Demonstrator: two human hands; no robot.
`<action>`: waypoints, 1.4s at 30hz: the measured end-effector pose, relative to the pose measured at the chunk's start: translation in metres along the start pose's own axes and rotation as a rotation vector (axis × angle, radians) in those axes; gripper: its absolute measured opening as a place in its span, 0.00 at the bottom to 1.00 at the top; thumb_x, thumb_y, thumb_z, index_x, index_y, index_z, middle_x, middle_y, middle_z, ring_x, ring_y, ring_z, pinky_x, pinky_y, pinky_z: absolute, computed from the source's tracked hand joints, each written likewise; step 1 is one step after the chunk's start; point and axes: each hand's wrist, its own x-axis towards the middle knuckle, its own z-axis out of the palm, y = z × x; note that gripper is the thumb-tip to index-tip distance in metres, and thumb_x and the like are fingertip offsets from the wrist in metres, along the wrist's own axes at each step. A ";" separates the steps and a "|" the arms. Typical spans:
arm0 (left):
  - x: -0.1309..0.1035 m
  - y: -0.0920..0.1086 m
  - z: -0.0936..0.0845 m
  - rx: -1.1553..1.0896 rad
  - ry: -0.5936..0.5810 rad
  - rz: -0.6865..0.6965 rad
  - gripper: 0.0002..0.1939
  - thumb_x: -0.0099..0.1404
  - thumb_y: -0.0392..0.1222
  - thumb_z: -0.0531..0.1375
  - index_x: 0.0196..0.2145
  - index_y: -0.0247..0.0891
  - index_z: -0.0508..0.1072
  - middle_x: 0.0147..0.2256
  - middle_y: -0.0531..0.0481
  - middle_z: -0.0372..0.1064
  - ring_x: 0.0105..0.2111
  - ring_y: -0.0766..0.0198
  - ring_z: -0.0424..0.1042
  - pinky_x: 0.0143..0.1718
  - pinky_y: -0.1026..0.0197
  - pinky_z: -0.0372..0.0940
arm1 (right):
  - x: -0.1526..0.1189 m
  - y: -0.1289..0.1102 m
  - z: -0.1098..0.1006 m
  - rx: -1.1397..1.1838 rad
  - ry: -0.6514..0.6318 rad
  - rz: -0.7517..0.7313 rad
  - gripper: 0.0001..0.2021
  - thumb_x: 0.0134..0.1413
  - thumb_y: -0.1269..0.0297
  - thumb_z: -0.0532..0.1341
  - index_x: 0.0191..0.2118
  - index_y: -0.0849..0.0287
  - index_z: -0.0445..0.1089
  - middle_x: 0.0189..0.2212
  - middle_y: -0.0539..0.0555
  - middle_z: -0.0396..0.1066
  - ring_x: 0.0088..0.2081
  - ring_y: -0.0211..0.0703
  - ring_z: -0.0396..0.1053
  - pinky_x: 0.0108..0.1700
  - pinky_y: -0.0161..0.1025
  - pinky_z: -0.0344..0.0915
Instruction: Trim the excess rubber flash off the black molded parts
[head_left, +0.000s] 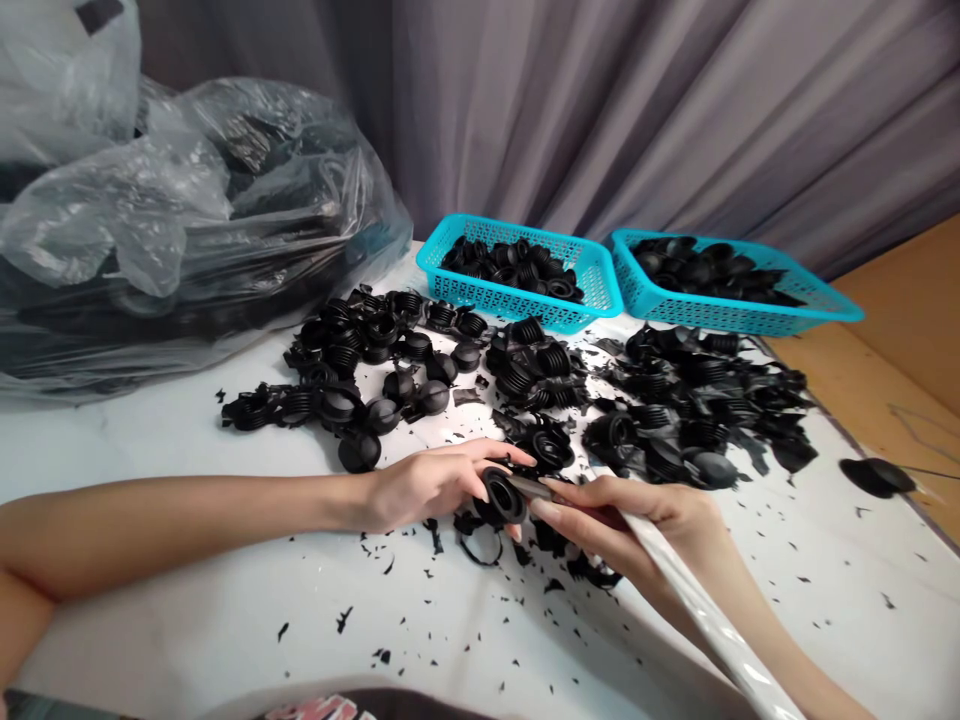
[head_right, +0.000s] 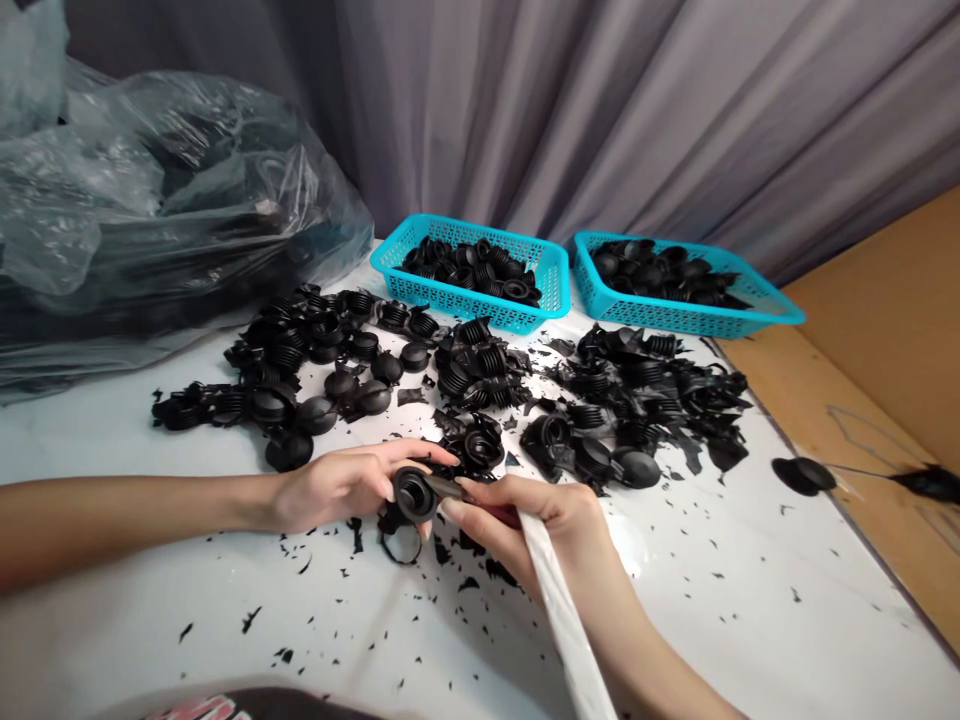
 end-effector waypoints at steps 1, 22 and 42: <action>0.000 0.000 0.000 -0.003 0.000 0.000 0.23 0.52 0.35 0.53 0.48 0.34 0.63 0.37 0.49 0.69 0.33 0.61 0.70 0.43 0.55 0.54 | 0.000 0.001 0.000 -0.006 -0.011 0.002 0.10 0.42 0.56 0.66 0.26 0.57 0.80 0.16 0.51 0.66 0.18 0.37 0.56 0.18 0.36 0.54; 0.000 0.001 -0.001 -0.038 0.012 -0.035 0.23 0.53 0.36 0.54 0.49 0.34 0.63 0.37 0.48 0.70 0.35 0.60 0.69 0.45 0.55 0.54 | 0.004 0.018 0.003 -0.060 -0.071 -0.101 0.12 0.48 0.54 0.64 0.28 0.57 0.79 0.16 0.50 0.66 0.17 0.36 0.56 0.17 0.35 0.53; 0.001 0.003 -0.002 -0.035 -0.048 -0.043 0.23 0.53 0.35 0.53 0.48 0.34 0.64 0.38 0.48 0.69 0.32 0.63 0.68 0.44 0.57 0.55 | 0.003 0.011 0.004 -0.064 -0.084 -0.108 0.11 0.49 0.57 0.64 0.26 0.57 0.79 0.16 0.49 0.67 0.17 0.35 0.56 0.17 0.35 0.53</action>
